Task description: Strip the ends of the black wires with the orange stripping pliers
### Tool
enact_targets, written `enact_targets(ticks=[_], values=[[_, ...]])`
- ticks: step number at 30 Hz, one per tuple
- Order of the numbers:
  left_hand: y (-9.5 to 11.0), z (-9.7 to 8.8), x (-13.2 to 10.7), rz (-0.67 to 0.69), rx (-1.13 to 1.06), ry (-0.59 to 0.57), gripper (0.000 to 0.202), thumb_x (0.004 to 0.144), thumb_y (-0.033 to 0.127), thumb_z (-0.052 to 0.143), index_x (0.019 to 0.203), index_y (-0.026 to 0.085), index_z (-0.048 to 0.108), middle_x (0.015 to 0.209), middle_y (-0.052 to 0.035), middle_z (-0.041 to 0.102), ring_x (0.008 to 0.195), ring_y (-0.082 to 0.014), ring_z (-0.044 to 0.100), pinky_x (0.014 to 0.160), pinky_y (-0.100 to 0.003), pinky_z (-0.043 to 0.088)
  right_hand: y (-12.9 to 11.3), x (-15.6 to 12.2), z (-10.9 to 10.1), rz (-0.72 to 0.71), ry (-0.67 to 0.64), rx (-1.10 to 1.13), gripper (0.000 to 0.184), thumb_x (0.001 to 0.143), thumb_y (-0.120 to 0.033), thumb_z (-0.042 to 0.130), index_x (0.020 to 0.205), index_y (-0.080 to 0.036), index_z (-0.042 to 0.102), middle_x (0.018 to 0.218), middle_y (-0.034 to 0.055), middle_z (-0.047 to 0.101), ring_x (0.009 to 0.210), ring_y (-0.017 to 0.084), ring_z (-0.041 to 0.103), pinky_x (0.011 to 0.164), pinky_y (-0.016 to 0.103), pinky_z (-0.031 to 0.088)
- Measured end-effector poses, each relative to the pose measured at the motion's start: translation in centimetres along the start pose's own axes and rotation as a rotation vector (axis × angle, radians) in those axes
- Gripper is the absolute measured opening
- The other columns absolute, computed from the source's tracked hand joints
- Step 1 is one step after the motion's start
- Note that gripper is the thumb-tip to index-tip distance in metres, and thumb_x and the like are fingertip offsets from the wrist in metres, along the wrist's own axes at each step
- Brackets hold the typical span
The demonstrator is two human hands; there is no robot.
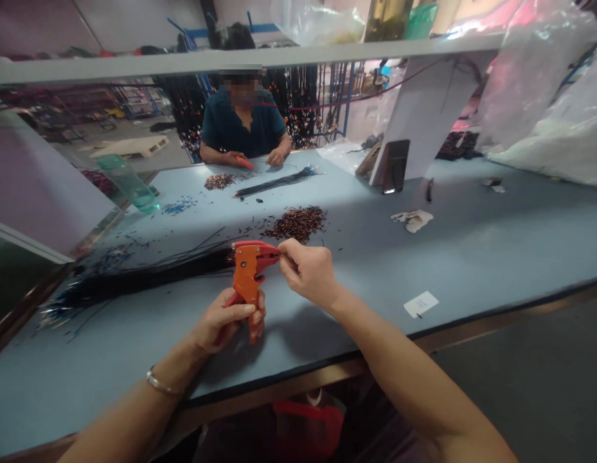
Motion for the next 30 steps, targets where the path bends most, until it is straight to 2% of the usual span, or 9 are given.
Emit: enact_targets(ticks=[14,22,28,30], values=[[-0.4,0.4,0.1,0.004,-0.021,0.051,0.029,0.073,0.037,0.071,0.073,0.012,0.056,0.058,-0.0001,0.054,0.046,-0.0118,0.053,0.044,-0.025,0.046,0.2,-0.7,0.6,0.012,0.031,-0.104,0.015,0.087,-0.018,0.045,0.082,-0.017,0.06,0.055,-0.0043,0.053,0.044,0.007,0.044,0.05,0.019,0.035],[-0.5,0.5,0.2,-0.007,-0.012,0.1,0.035,0.07,0.042,0.074,0.07,0.014,0.054,0.052,0.0017,0.052,0.04,-0.0115,0.051,0.037,-0.024,0.042,0.2,-0.7,0.6,0.043,0.045,-0.046,0.018,0.088,-0.019,0.044,0.084,-0.017,0.061,0.055,-0.0039,0.054,0.044,0.008,0.046,0.05,0.019,0.036],[-1.1,0.6,0.4,-0.031,-0.101,0.176,0.041,0.069,0.044,0.074,0.062,0.017,0.045,0.043,0.0079,0.039,0.029,-0.0043,0.032,0.031,-0.019,0.027,0.7,-0.8,1.2,0.11,0.022,-0.006,0.019,0.088,-0.021,0.044,0.085,-0.017,0.062,0.055,-0.0034,0.054,0.046,0.009,0.048,0.052,0.02,0.036],[-1.0,0.7,0.6,-0.011,-0.142,0.144,0.038,0.068,0.044,0.075,0.067,0.016,0.049,0.046,0.0062,0.044,0.032,-0.0065,0.038,0.034,-0.021,0.033,0.9,-0.7,1.3,0.129,0.033,-0.017,0.018,0.088,-0.022,0.044,0.084,-0.017,0.062,0.055,-0.0034,0.054,0.046,0.008,0.047,0.051,0.02,0.036]])
Point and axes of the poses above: each hand's wrist, its own x-axis towards the middle knuckle, its own z-axis out of the palm, y = z × x, the point moved 4 cm from there along x, towards the middle knuckle
